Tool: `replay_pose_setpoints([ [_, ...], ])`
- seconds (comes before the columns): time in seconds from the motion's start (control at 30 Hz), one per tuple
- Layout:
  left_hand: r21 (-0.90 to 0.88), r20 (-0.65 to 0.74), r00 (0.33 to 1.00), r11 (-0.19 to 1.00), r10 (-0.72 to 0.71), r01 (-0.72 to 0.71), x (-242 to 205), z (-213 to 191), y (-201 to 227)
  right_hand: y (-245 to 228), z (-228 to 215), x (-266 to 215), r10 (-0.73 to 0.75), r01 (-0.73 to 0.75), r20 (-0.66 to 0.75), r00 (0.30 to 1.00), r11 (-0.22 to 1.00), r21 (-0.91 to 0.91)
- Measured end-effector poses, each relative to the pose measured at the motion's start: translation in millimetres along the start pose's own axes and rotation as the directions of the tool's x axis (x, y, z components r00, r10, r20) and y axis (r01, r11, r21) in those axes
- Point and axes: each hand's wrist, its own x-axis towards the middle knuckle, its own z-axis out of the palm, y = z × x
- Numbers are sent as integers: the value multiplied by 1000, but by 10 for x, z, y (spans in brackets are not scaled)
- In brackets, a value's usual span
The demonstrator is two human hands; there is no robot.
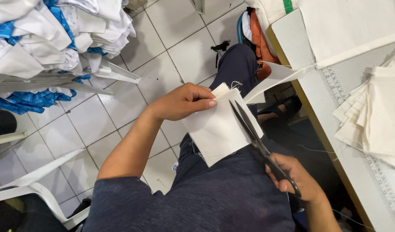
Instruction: Cutting small pieces of white fabric using scissors at a sewing factory workstation.
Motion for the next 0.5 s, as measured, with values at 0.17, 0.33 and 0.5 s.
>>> replay_pose_setpoints([
  [0.17,26,54,996,997,75,-77,0,18,79,-14,-11,62,-43,41,26,999,998,49],
  [0.33,36,90,986,989,143,-147,1,60,136,33,4,85,-150,152,-27,988,974,168],
  [0.5,19,53,991,993,119,-120,-31,41,149,-156,-38,-36,-136,132,8,991,972,194],
])
